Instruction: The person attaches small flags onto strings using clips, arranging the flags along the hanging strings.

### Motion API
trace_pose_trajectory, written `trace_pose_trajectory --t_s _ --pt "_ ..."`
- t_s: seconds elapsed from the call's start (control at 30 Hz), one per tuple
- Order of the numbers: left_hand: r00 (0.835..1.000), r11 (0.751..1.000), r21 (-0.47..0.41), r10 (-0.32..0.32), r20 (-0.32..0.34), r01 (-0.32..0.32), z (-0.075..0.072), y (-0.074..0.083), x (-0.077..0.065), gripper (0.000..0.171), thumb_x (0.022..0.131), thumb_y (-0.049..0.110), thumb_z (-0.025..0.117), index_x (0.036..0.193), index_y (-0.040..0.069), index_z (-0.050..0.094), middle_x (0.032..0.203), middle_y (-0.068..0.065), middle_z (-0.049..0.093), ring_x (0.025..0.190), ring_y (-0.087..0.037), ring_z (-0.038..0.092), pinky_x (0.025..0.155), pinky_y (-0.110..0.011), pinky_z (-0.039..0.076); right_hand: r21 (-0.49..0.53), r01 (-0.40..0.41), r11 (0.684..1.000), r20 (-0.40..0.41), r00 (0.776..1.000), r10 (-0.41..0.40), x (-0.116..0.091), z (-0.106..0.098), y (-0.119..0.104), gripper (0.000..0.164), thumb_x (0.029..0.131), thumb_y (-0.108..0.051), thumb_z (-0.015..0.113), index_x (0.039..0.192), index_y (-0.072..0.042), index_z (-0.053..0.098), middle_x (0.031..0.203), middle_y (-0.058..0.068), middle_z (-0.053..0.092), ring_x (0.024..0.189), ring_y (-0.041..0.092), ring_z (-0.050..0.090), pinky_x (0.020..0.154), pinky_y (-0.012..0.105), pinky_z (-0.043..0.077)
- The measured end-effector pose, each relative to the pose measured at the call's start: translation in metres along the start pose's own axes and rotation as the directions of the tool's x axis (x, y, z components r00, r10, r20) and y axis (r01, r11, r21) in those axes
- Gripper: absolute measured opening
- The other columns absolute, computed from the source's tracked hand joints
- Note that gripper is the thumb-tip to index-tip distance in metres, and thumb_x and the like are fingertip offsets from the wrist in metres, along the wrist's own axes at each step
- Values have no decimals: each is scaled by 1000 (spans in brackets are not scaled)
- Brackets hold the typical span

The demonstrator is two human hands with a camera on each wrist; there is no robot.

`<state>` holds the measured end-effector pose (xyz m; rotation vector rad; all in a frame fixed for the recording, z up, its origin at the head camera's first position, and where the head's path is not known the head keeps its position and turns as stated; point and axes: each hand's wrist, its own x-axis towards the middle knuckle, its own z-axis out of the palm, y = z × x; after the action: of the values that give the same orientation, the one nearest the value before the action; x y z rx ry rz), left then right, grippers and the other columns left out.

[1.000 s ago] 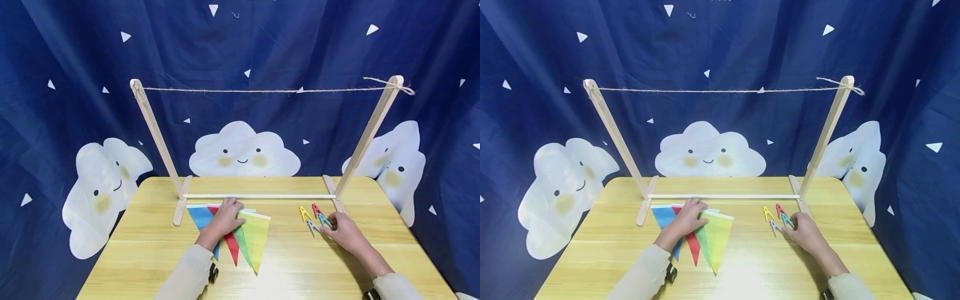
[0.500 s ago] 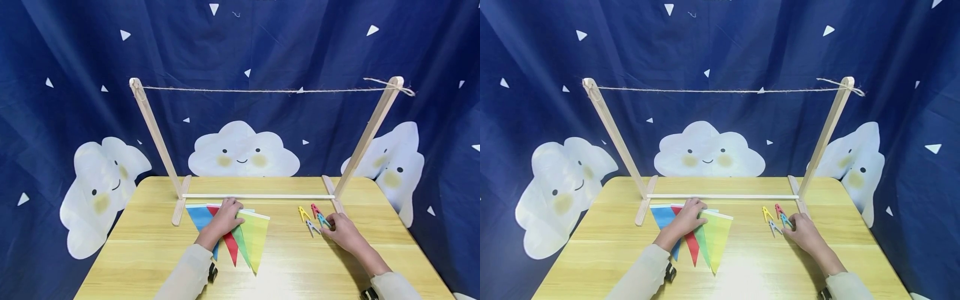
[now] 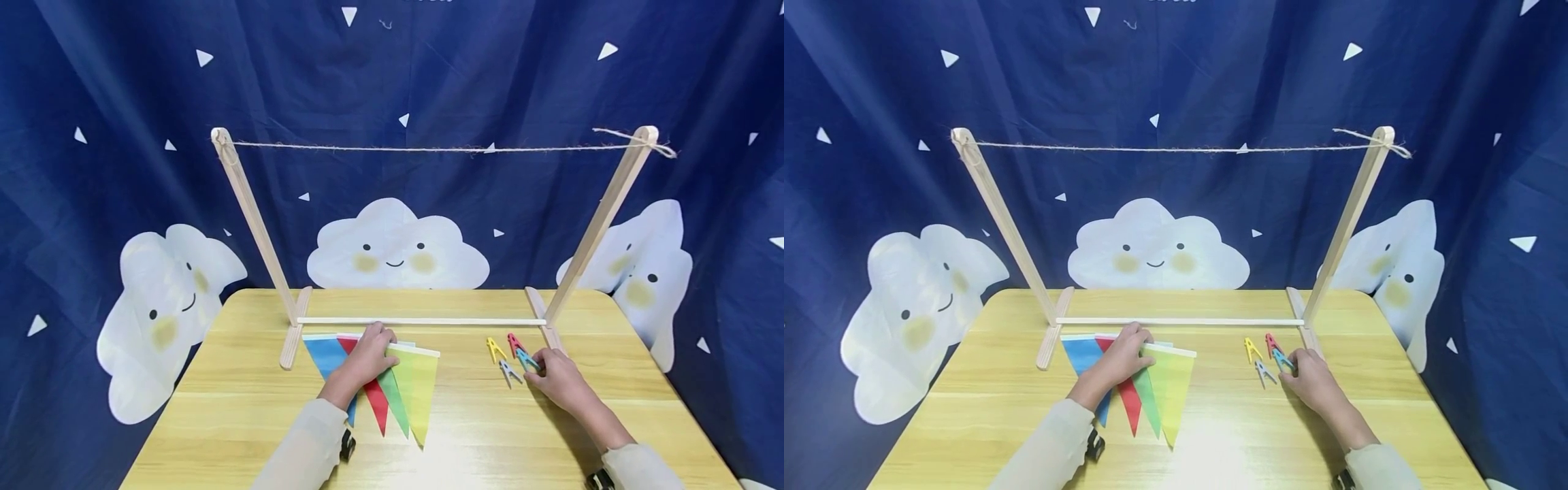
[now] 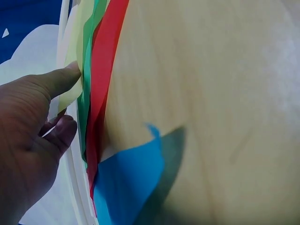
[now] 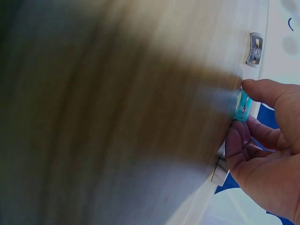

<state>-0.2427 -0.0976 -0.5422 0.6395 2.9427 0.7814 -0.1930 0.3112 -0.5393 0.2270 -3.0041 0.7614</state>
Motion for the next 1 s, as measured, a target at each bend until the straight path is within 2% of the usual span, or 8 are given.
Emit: trace_pose_trajectory --t_s 0.27,0.47,0.53,0.63,0.73,0.9,1.0 --pt "998 999 -3 51 -23 -51 2 -1 0 12 91 12 78 96 8 69 97 0 51 94 -18 49 81 -33 51 0 -30 1000 -1 1000 30 -2 0 -2 27 84 -14 79 96 5 63 85 10 58 76 19 52 66 34 46" --pt "998 995 -89 42 -46 -46 3 0 2 4 93 9 75 92 8 71 94 1 57 87 -15 55 79 -31 52 32 -51 998 -1 999 51 -3 -3 -6 24 83 -11 77 95 3 63 84 9 57 76 20 51 66 33 44" --pt "999 989 -145 33 -43 -39 2 1 2 4 94 10 75 93 8 72 94 1 62 86 -14 57 77 -30 53 44 -58 997 2 998 58 -4 -5 -7 23 83 -10 76 96 3 63 85 9 58 76 20 51 66 33 43" --pt "1000 964 -267 -7 -31 -1 0 3 0 2 96 11 73 96 9 74 94 0 68 80 -12 59 72 -28 53 64 -77 995 4 997 77 -5 -7 -8 22 83 -10 74 98 3 63 87 10 57 76 20 52 65 32 44" --pt "998 923 -382 -55 -33 39 -1 5 -2 4 96 11 73 99 12 75 96 -1 72 74 -11 59 66 -26 53 66 -77 995 -19 997 78 -5 -9 -8 22 84 -10 73 99 3 63 88 10 56 76 20 51 63 31 43" --pt "989 876 -473 -134 -56 91 -4 8 -3 7 95 13 75 102 15 75 98 -3 71 71 -12 57 62 -25 51 60 -44 997 -82 995 49 -4 -13 -10 21 85 -10 74 100 1 63 86 8 55 77 18 49 65 31 42" --pt "985 849 -516 -164 -56 112 -7 10 -4 8 95 14 75 103 13 75 98 -4 71 72 -13 58 63 -26 51 81 -40 996 -102 994 49 -3 -17 -14 22 87 -10 74 103 2 64 89 9 57 79 19 51 67 32 44"
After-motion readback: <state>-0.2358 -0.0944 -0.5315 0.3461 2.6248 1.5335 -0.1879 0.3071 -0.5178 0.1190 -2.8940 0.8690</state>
